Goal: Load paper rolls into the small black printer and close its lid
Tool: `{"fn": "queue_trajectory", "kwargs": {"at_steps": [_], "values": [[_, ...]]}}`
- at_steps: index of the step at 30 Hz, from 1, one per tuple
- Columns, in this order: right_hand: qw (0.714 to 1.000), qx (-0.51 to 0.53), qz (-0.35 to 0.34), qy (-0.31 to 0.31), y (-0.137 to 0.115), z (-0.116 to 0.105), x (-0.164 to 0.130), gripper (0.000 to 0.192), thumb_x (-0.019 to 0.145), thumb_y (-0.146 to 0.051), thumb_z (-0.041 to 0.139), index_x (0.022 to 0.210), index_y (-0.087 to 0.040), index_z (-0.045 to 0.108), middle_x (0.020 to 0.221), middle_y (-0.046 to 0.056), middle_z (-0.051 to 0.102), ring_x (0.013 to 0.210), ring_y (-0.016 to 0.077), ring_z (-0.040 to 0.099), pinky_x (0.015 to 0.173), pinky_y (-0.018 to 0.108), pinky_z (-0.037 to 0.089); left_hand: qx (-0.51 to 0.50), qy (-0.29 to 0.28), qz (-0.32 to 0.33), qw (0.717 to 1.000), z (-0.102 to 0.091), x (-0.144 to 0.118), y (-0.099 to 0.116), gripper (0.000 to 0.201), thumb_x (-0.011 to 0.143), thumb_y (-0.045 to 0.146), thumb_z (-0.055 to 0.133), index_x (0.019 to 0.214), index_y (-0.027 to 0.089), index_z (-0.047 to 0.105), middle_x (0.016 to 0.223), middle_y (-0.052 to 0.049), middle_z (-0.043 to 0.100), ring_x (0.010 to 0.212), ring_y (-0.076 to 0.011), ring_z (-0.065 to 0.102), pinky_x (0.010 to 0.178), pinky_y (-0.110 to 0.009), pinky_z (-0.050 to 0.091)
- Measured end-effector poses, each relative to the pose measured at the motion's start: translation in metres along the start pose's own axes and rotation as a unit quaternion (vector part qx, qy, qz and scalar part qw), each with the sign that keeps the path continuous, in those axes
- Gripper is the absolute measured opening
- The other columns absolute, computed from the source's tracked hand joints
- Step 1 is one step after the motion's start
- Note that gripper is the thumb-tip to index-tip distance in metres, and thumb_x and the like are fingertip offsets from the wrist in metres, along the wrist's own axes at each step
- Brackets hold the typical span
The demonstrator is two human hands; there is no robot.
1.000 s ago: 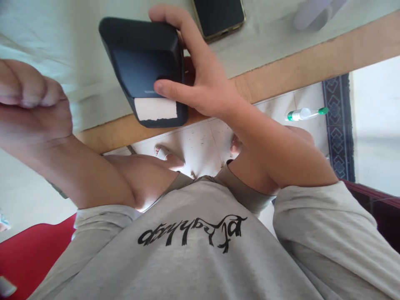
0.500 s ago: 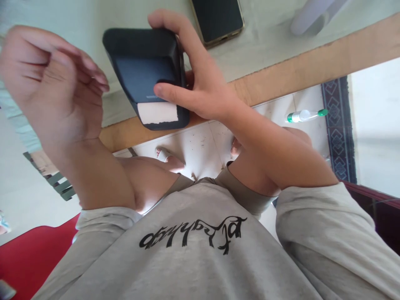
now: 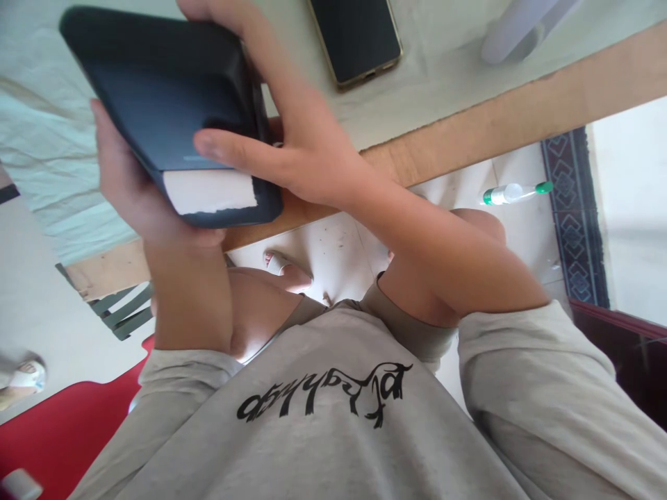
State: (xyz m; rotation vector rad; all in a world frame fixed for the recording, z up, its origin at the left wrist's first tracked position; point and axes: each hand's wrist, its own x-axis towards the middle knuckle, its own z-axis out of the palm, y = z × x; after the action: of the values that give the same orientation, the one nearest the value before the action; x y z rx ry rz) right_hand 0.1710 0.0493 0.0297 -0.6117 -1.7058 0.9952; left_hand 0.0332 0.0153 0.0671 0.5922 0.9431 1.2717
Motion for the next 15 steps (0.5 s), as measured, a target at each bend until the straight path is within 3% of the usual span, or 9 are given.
{"fn": "queue_trajectory", "kwargs": {"at_steps": [2, 4, 7, 12, 15], "values": [[0.997, -0.065, 0.037, -0.02, -0.007, -0.002, 0.001, 0.061, 0.081, -0.041, 0.056, 0.124, -0.007, 0.032, 0.129, 0.01, 0.045, 0.129, 0.0109, 0.038, 0.103, 0.022, 0.04, -0.013, -0.104, 0.014, 0.994, -0.008, 0.004, -0.002, 0.063, 0.098, 0.034, 0.005, 0.09, 0.015, 0.064, 0.118, -0.004, 0.063, 0.133, -0.0203, 0.041, 0.116, -0.038, 0.031], [0.985, -0.133, 0.095, -0.05, -0.014, -0.004, 0.002, 0.058, 0.085, -0.04, 0.051, 0.128, -0.007, 0.029, 0.136, 0.01, 0.04, 0.121, 0.009, 0.045, 0.099, 0.02, 0.042, -0.024, -0.121, 0.012, 0.992, -0.017, 0.007, -0.006, 0.06, 0.098, 0.033, 0.007, 0.091, 0.015, 0.064, 0.118, -0.004, 0.063, 0.131, -0.0194, 0.043, 0.115, -0.037, 0.032], [0.963, -0.215, 0.141, -0.081, -0.019, -0.005, 0.001, 0.057, 0.086, -0.043, 0.049, 0.13, -0.012, 0.031, 0.131, 0.005, 0.047, 0.106, 0.0093, 0.055, 0.089, 0.02, 0.045, -0.04, -0.112, 0.017, 0.993, -0.027, 0.011, -0.012, 0.054, 0.099, 0.033, 0.013, 0.092, 0.013, 0.063, 0.113, -0.005, 0.064, 0.128, -0.0197, 0.046, 0.114, -0.038, 0.034], [0.951, -0.266, 0.118, -0.103, -0.017, -0.006, -0.001, 0.063, 0.083, -0.053, 0.047, 0.131, -0.017, 0.029, 0.136, 0.006, 0.043, 0.111, 0.0156, 0.054, 0.088, 0.026, 0.045, -0.027, -0.061, 0.033, 0.997, -0.033, 0.012, -0.017, 0.041, 0.097, 0.026, 0.025, 0.09, 0.011, 0.063, 0.082, -0.003, 0.068, 0.109, -0.0148, 0.061, 0.111, -0.03, 0.035], [0.939, -0.281, 0.136, -0.141, -0.018, -0.011, 0.0, 0.072, 0.076, -0.055, 0.054, 0.133, -0.019, 0.028, 0.132, 0.007, 0.046, 0.099, 0.0176, 0.058, 0.078, 0.028, 0.047, -0.042, -0.035, 0.014, 0.998, -0.034, 0.012, -0.018, 0.032, 0.094, 0.025, 0.034, 0.088, 0.01, 0.061, 0.081, -0.003, 0.067, 0.095, -0.0144, 0.065, 0.108, -0.03, 0.039]]}}
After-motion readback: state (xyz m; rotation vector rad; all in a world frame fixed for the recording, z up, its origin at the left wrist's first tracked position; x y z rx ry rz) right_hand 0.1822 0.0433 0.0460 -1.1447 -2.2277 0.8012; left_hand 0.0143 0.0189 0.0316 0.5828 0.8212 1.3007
